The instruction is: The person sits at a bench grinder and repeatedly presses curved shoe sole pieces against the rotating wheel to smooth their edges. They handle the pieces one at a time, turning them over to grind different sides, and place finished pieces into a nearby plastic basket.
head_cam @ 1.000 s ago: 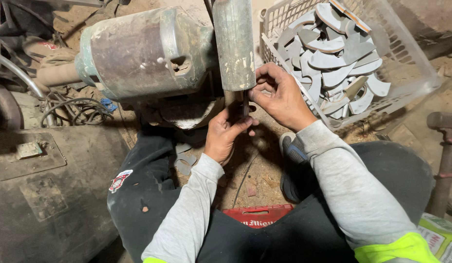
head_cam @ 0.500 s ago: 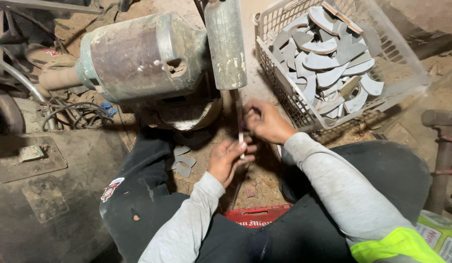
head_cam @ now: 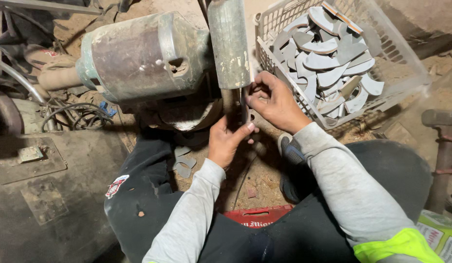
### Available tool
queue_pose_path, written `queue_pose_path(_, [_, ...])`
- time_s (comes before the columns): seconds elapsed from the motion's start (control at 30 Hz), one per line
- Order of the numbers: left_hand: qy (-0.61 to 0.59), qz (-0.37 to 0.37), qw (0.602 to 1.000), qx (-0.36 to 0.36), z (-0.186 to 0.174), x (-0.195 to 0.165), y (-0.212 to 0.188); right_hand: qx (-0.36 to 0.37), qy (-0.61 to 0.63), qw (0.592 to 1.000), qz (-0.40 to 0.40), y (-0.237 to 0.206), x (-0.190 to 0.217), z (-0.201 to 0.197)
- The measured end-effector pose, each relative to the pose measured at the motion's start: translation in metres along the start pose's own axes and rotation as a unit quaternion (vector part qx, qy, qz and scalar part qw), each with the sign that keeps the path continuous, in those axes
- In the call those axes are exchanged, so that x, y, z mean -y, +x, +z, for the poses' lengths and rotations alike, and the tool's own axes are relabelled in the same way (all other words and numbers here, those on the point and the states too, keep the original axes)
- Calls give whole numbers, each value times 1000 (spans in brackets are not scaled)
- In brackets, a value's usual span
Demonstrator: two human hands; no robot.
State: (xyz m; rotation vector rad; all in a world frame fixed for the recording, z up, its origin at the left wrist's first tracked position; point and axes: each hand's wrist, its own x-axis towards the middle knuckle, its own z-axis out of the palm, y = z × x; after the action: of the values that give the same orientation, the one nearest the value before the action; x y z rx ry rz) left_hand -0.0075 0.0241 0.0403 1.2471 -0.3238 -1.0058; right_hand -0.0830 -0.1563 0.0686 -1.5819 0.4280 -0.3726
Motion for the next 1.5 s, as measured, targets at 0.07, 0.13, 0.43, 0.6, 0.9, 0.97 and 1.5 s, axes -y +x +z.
queue_pose_path(0.07, [-26, -11, 1000, 11, 0, -7, -3, -17, -17, 999, -34, 1, 2, 6])
queue_pose_path(0.13, [-37, -24, 999, 17, -2, -9, -5, -26, -22, 999, -36, 0, 1, 12])
queue_pose_path(0.43, [-63, -97, 993, 4, -22, 36, -25, 28, -43, 998, 37, -17, -30, 20])
queue_pose_path(0.6, [-2, -113, 993, -38, -22, 56, -30, 69, -132, 984, 99, -19, -34, 17])
queue_pose_path(0.9, [22, 57, 998, 23, -4, 6, -5, -50, -90, 993, -52, -9, 11, 9])
queue_pose_path(0.97, [7, 39, 999, 31, -4, -7, -4, -65, -26, 997, -42, -5, 16, 15])
queue_pose_path(1.5, [179, -10, 974, -135, -4, 58, -42, 128, -188, 969, 93, -14, -46, 9])
